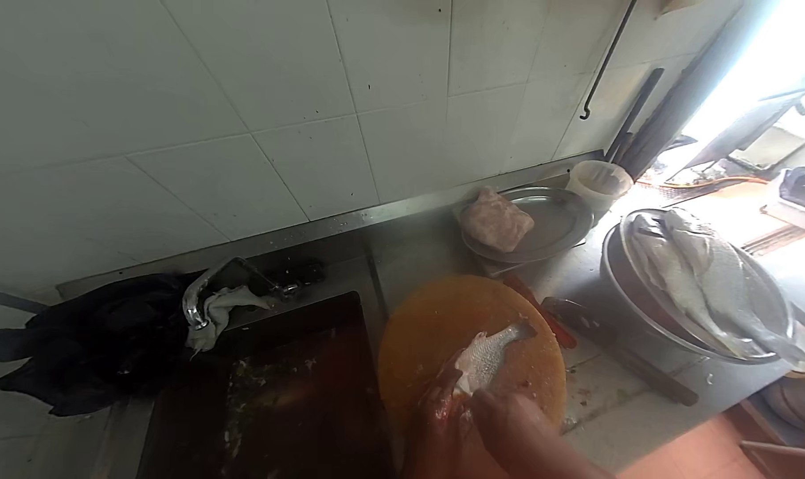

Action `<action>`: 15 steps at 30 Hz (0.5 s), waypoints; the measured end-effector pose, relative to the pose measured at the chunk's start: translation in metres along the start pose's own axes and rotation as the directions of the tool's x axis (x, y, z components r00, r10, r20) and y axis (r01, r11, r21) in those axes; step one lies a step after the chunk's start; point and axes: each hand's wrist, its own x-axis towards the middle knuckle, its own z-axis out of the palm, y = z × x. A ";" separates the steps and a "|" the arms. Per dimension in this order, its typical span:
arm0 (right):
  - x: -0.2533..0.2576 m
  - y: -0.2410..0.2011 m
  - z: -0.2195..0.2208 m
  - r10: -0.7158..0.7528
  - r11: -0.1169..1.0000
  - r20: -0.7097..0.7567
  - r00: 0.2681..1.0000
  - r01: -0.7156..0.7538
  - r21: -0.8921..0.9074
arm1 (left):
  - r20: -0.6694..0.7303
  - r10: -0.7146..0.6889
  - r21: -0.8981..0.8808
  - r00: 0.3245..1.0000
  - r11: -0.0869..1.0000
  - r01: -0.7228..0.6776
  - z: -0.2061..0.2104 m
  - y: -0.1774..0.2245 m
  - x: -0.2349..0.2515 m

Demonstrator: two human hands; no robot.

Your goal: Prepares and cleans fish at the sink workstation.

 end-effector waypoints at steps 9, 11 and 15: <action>-0.018 -0.019 0.024 0.074 0.993 -0.034 0.997 -0.071 0.097 | -0.102 -0.154 -0.002 0.983 0.988 0.154 0.006 0.010 -0.011; -0.021 -0.019 0.031 0.048 0.992 -0.088 0.995 -0.037 0.121 | -0.093 -0.165 -0.006 0.982 0.986 0.166 0.006 0.011 -0.015; -0.015 -0.008 0.044 0.058 0.993 -0.148 0.987 -0.041 0.115 | -0.108 -0.127 0.083 0.986 0.987 0.136 0.007 0.005 -0.020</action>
